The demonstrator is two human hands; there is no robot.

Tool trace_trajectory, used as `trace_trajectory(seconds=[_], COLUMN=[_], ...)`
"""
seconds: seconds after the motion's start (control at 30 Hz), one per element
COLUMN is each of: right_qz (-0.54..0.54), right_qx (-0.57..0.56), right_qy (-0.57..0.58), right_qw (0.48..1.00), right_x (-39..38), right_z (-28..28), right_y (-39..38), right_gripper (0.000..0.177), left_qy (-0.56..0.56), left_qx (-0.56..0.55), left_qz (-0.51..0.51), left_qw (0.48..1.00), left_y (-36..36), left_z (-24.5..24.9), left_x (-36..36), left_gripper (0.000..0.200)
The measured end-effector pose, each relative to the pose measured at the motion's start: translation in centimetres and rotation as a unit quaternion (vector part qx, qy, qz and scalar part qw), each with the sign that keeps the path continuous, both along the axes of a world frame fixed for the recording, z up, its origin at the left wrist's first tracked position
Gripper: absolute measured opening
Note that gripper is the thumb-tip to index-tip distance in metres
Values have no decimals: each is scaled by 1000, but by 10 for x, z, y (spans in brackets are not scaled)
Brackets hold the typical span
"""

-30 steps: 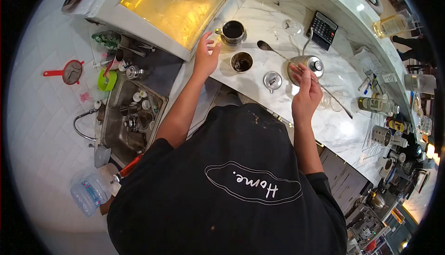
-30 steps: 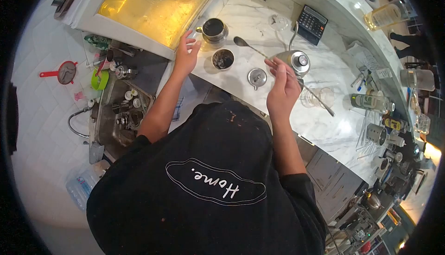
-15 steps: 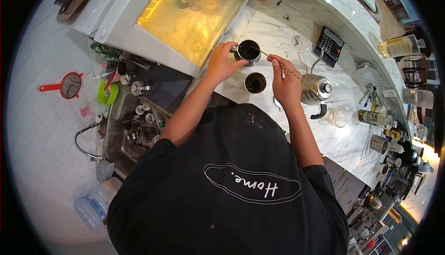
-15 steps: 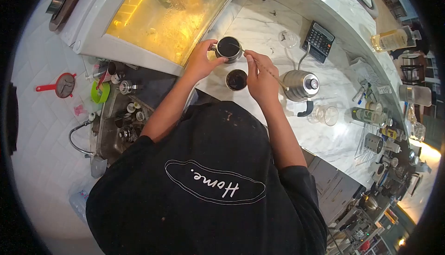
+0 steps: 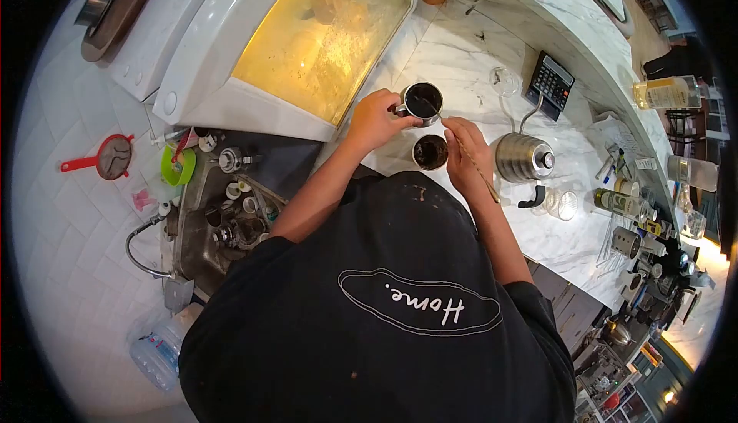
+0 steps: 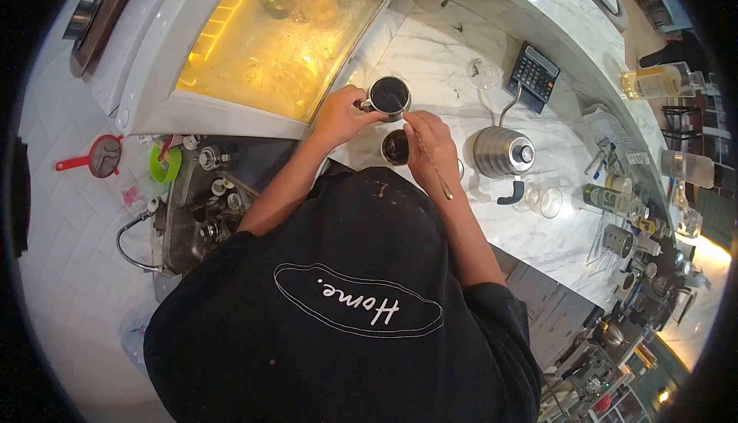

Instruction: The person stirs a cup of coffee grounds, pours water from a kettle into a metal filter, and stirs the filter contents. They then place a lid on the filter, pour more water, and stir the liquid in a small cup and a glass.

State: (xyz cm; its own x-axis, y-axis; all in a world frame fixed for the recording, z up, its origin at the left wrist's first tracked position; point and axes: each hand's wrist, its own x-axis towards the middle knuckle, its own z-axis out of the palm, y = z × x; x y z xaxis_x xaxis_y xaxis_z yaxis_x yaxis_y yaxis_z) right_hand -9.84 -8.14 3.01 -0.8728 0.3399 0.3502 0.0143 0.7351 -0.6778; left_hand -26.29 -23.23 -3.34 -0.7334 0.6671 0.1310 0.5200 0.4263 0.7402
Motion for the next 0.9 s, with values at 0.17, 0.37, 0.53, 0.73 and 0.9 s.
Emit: trace_trajectory(seconds=[0.17,0.37,0.53,0.73,0.9], right_qz=[9,9,13,-6,-7], right_qx=[7,7,9,8,-4], right_qy=[-13,-23,-20,-27,-29], right_qw=[1000,1000,1000,1000,1000], right_x=[10,13,15,15,12], right_z=[-3,2,5,1,4], right_y=[-3,-6,-6,-5,-2], right_gripper=[20,19,18,18,18], left_qy=[-28,-27,-21,-33,-76], left_qx=[0,12,34,67,86], left_qz=[17,35,39,28,29], left_qw=[999,999,998,997,993], left_y=[-2,-2,-3,-7,-13], left_z=[1,-2,-6,-12,-11], left_x=[2,5,6,6,6], left_gripper=[52,51,48,41,36])
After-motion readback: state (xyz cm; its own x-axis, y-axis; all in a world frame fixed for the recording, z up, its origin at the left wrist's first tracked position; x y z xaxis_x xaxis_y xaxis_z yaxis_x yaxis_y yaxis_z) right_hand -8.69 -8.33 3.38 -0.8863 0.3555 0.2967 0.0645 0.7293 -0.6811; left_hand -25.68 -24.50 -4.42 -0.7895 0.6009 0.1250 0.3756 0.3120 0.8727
